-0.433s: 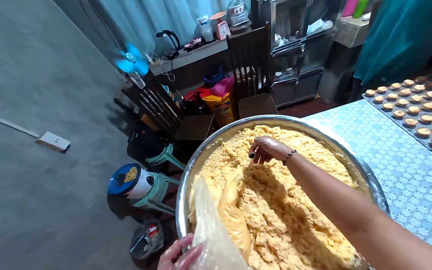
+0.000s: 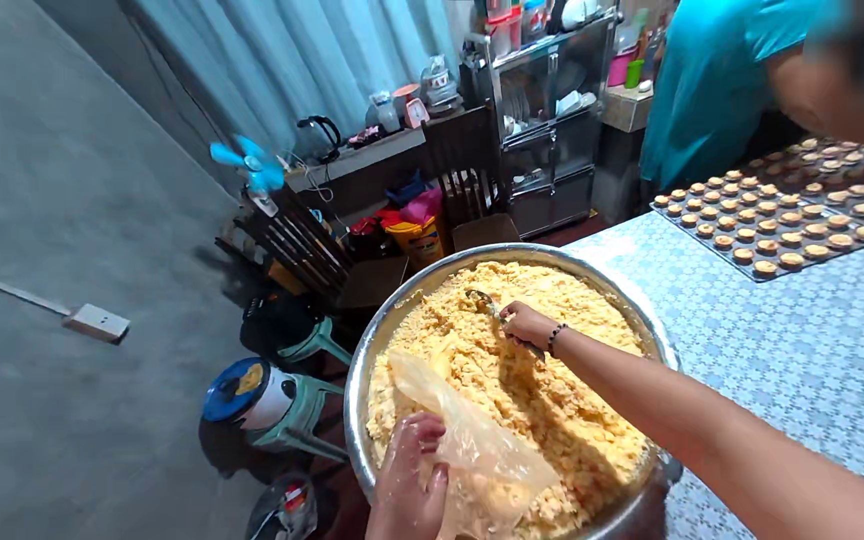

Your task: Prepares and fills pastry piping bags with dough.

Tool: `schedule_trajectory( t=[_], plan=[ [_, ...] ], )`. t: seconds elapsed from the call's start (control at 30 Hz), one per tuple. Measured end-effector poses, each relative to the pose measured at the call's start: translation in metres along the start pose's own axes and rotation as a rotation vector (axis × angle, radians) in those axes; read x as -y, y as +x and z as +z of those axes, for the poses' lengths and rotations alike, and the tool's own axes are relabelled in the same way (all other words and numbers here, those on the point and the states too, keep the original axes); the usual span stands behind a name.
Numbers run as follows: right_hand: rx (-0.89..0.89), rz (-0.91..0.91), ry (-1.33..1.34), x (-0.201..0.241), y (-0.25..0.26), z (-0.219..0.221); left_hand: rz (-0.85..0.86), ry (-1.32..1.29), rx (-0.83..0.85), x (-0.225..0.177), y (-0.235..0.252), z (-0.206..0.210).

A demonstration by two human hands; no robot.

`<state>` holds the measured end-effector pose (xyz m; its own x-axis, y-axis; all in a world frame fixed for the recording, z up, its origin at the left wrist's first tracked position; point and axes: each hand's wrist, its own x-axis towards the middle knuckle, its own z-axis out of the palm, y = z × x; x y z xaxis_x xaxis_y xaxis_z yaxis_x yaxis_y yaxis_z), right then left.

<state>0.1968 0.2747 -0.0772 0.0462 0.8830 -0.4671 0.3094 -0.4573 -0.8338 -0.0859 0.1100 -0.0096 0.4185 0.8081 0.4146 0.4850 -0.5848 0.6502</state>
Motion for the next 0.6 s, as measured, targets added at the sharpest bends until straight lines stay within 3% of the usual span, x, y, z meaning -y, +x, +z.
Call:
schedule_trajectory(
  t=[0.13,0.23,0.37,0.5,0.6],
  plan=[
    [-0.097,-0.240,-0.428,-0.012,-0.050,-0.019,0.108,0.094,-0.106,-0.003,-0.001,0.003],
    [-0.189,-0.369,-0.499,-0.030,-0.086,-0.052,0.173,0.262,-0.034,-0.004,-0.001,0.004],
    [-0.234,-0.252,-0.399,-0.059,-0.102,-0.094,0.123,0.469,0.076,-0.014,0.010,0.018],
    [-0.280,-0.153,-0.344,-0.088,-0.097,-0.113,0.032,0.541,-0.033,-0.012,0.027,0.030],
    [-0.301,-0.130,-0.460,-0.103,-0.094,-0.125,-0.056,0.491,-0.067,-0.018,0.038,0.041]
  ],
)
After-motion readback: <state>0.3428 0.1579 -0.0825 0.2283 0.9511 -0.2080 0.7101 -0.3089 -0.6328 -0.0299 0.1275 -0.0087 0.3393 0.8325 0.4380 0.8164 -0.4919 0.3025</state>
